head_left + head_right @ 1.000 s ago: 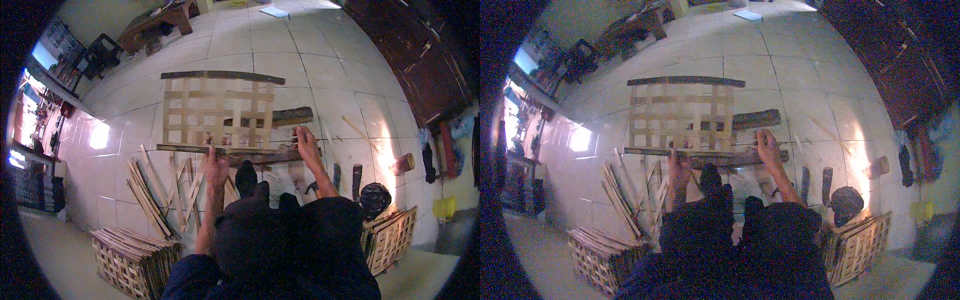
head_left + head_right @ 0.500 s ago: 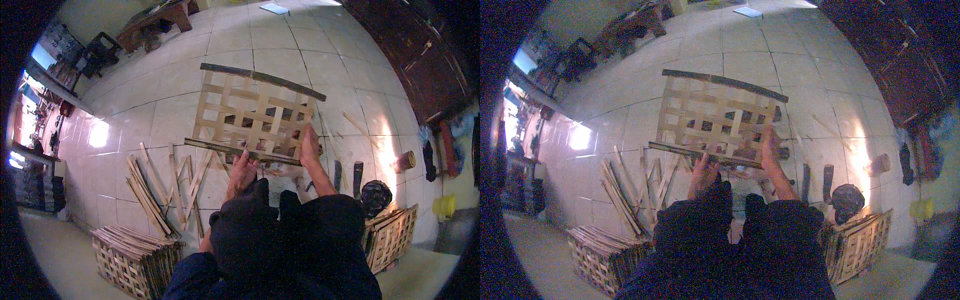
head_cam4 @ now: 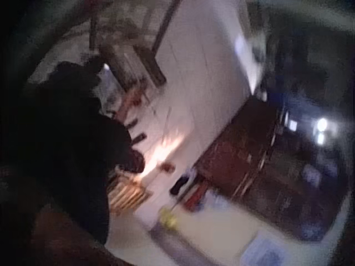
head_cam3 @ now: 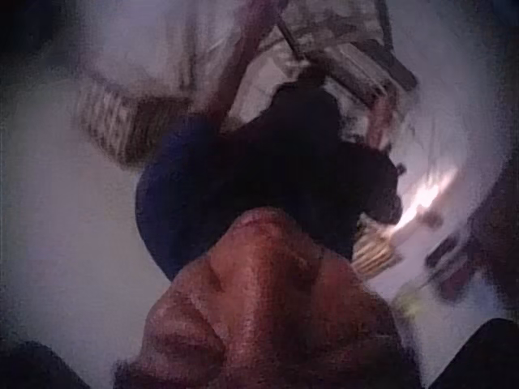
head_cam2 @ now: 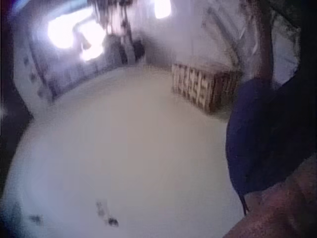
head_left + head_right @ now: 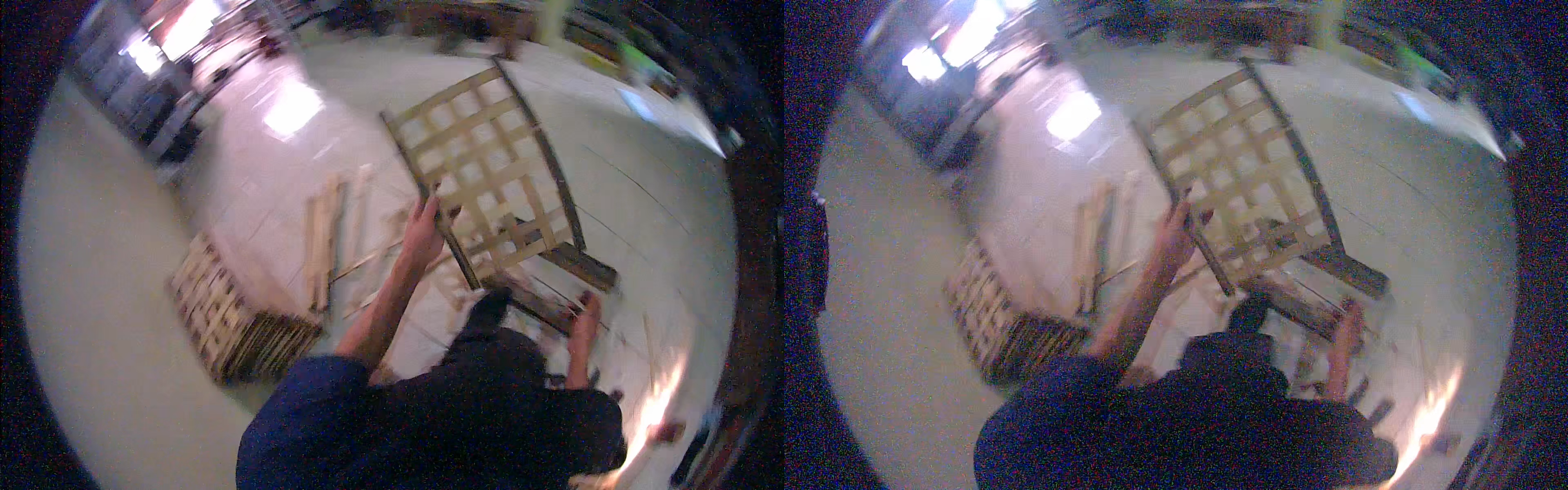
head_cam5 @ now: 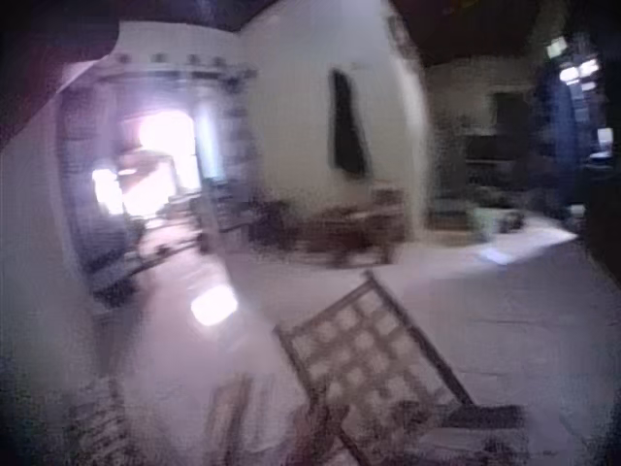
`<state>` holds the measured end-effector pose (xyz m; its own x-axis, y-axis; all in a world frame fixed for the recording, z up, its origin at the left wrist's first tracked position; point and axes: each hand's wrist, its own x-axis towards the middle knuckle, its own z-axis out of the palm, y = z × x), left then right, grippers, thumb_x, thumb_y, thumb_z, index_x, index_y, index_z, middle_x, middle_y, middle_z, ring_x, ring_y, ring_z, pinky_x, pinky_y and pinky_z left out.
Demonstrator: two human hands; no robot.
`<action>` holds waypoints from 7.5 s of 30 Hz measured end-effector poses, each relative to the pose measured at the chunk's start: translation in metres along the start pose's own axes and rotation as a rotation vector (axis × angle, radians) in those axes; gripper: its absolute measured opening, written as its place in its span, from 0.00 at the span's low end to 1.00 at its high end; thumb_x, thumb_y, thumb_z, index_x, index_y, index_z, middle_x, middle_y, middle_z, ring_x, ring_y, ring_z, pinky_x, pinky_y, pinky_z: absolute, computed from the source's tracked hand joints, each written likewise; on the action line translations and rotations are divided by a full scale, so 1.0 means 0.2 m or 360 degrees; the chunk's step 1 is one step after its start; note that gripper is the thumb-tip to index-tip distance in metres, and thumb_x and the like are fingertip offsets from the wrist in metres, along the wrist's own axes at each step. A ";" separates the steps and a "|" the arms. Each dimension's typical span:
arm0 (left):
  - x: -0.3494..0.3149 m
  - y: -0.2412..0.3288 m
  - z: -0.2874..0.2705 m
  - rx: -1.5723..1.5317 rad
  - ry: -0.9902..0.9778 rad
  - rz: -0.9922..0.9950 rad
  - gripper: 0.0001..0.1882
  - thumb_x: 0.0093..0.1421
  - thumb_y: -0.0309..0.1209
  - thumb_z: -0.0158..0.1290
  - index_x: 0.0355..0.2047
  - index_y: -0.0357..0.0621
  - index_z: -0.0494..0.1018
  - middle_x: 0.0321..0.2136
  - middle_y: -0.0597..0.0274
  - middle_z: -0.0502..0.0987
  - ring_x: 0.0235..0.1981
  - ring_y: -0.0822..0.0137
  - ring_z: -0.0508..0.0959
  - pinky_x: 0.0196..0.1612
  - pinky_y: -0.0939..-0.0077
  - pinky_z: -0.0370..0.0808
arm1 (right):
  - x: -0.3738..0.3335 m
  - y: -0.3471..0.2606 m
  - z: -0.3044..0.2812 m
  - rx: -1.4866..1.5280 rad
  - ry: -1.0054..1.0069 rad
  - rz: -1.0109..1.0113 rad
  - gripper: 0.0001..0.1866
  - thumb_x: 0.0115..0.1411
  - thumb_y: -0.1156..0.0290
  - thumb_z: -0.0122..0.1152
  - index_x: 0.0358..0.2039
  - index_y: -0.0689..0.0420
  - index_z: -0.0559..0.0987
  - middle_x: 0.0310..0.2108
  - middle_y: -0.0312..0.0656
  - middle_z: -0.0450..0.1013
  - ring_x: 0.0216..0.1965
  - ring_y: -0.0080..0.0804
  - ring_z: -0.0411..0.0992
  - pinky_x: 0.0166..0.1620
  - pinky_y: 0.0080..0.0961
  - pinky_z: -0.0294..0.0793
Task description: The person assembles a wooden lattice structure on the floor by hand, using a hammer to secure thin wooden strips into a grid pattern. They repeatedly pick up strips, position them, and tap them into place, stacking completed units nearby.
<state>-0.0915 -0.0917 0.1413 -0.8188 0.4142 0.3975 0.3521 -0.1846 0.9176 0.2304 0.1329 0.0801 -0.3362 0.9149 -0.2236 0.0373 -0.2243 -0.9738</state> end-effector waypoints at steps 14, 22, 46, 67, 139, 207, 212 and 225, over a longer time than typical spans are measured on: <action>-0.52 1.05 -2.72 0.0475 0.1190 -0.0942 0.21 0.62 0.42 0.52 0.51 0.44 0.67 0.44 0.56 0.74 0.36 0.57 0.78 0.34 0.58 0.77 | 0.19 0.42 -0.19 -0.0350 -0.0066 -0.0093 0.22 0.67 0.51 0.45 0.47 0.56 0.73 0.40 0.36 0.70 0.31 0.25 0.70 0.33 0.22 0.69; -1.13 0.72 -3.19 0.1254 0.1295 -0.0988 0.16 0.54 0.34 0.55 0.39 0.36 0.75 0.33 0.46 0.79 0.31 0.52 0.79 0.37 0.61 0.77 | 0.14 0.34 -0.14 -0.0558 -0.0051 -0.0003 0.22 0.67 0.51 0.46 0.48 0.56 0.72 0.40 0.37 0.72 0.30 0.23 0.70 0.33 0.23 0.69; -0.25 0.41 -2.68 0.2463 0.0661 -0.0102 0.21 0.48 0.36 0.65 0.41 0.42 0.75 0.23 0.65 0.74 0.23 0.71 0.72 0.26 0.72 0.69 | 0.24 0.77 -0.40 -0.0844 -0.0280 0.0101 0.33 0.65 0.45 0.42 0.59 0.60 0.63 0.59 0.51 0.57 0.59 0.44 0.54 0.60 0.37 0.52; -0.27 0.42 -2.83 0.2675 0.0259 -0.1079 0.29 0.59 0.51 0.50 0.54 0.45 0.68 0.46 0.48 0.73 0.44 0.52 0.75 0.49 0.57 0.69 | -0.03 0.50 -0.26 -0.1099 -0.0138 -0.0050 0.19 0.66 0.57 0.48 0.44 0.60 0.75 0.36 0.40 0.73 0.30 0.28 0.72 0.32 0.26 0.72; -0.26 -0.96 1.11 0.1436 -0.1259 0.1055 0.36 0.60 0.47 0.51 0.65 0.51 0.54 0.61 0.48 0.60 0.60 0.44 0.61 0.58 0.42 0.59 | -1.65 0.00 -1.97 -0.1824 0.1959 0.0388 0.25 0.59 0.49 0.55 0.41 0.61 0.75 0.38 0.55 0.73 0.40 0.51 0.72 0.43 0.43 0.69; -0.19 -0.96 -0.92 0.1310 0.0163 -0.0669 0.12 0.63 0.33 0.42 0.29 0.36 0.70 0.24 0.47 0.68 0.27 0.50 0.70 0.31 0.59 0.65 | -0.01 0.21 0.02 -0.2280 -0.1062 -0.1450 0.29 0.54 0.63 0.63 0.58 0.41 0.70 0.50 0.45 0.66 0.55 0.45 0.61 0.57 0.38 0.63; -0.06 -0.85 -0.84 0.1371 0.0030 -0.0415 0.15 0.64 0.34 0.42 0.25 0.36 0.68 0.20 0.56 0.66 0.24 0.63 0.67 0.27 0.66 0.64 | -0.01 0.22 -0.01 -0.2206 -0.1039 -0.1333 0.26 0.56 0.64 0.62 0.57 0.42 0.71 0.49 0.44 0.66 0.54 0.45 0.62 0.56 0.39 0.64; -0.32 -0.52 -0.08 0.1426 -0.0816 -0.0732 0.23 0.52 0.41 0.61 0.43 0.40 0.70 0.33 0.45 0.75 0.36 0.50 0.77 0.37 0.59 0.74 | 0.00 0.28 0.00 -0.2191 -0.0969 -0.1291 0.21 0.60 0.63 0.55 0.56 0.43 0.72 0.50 0.43 0.68 0.55 0.44 0.63 0.61 0.41 0.60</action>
<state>-0.0834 -0.1125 0.0210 -0.7443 0.6329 -0.2132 0.4323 0.6999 0.5685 0.2325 0.1201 0.0247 -0.9479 0.3162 0.0385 0.3018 0.9302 -0.2087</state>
